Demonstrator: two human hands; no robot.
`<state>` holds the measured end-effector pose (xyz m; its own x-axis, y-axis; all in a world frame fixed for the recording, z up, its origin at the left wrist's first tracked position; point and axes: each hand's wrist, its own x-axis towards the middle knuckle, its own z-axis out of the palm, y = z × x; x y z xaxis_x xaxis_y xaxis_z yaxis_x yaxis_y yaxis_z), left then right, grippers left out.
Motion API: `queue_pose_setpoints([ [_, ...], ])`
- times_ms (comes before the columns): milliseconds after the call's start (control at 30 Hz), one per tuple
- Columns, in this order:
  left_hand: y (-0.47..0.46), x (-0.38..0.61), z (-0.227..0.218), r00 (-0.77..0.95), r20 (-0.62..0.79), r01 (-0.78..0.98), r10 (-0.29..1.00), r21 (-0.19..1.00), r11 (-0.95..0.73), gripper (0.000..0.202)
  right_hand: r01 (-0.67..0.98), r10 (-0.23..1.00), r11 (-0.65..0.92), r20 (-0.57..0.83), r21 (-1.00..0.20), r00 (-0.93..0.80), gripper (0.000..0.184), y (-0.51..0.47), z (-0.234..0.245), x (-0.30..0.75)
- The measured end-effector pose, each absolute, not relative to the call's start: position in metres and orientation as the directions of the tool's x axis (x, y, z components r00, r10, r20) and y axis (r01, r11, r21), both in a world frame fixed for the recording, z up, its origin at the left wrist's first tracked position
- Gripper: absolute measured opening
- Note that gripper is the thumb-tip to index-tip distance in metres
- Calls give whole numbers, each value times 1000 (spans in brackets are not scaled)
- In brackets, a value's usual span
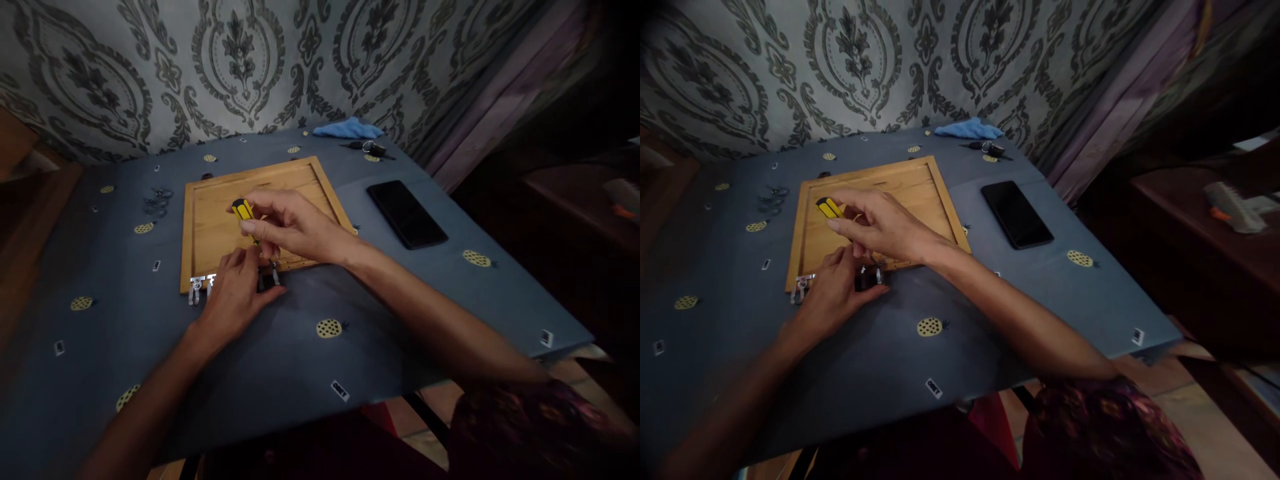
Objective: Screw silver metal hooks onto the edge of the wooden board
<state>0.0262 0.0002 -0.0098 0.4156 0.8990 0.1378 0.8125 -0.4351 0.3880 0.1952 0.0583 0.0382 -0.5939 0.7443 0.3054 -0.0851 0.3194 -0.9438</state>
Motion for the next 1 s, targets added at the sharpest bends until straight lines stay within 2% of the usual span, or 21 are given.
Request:
queue_pose_setpoints([
  [100,0,26,-10,417,139,809,898,395,-436,42,-92,729,307,296,-947,-617,13,61,41,195],
  [233,0,27,-8,419,152,797,895,410,-443,43,-107,819,269,286,-957,-498,29,63,37,191],
  [333,-1,27,-7,421,162,790,892,418,-449,45,-100,834,261,276,-960,-478,36,64,35,192],
  [467,0,27,-7,423,156,792,892,415,-448,49,-97,760,274,277,-957,-589,16,66,42,201],
  [567,0,26,-7,430,152,786,890,423,-451,49,-96,710,277,271,-956,-650,8,67,46,208],
  [767,-1,26,-7,435,146,782,889,427,-453,50,-138,789,226,264,-964,-555,34,71,41,204],
  [833,-1,26,-7,445,153,774,882,430,-465,51,-133,790,217,254,-967,-558,33,71,41,203],
  [1000,-2,26,-7,427,150,797,892,403,-449,49,-91,738,254,253,-963,-625,13,68,50,210],
])
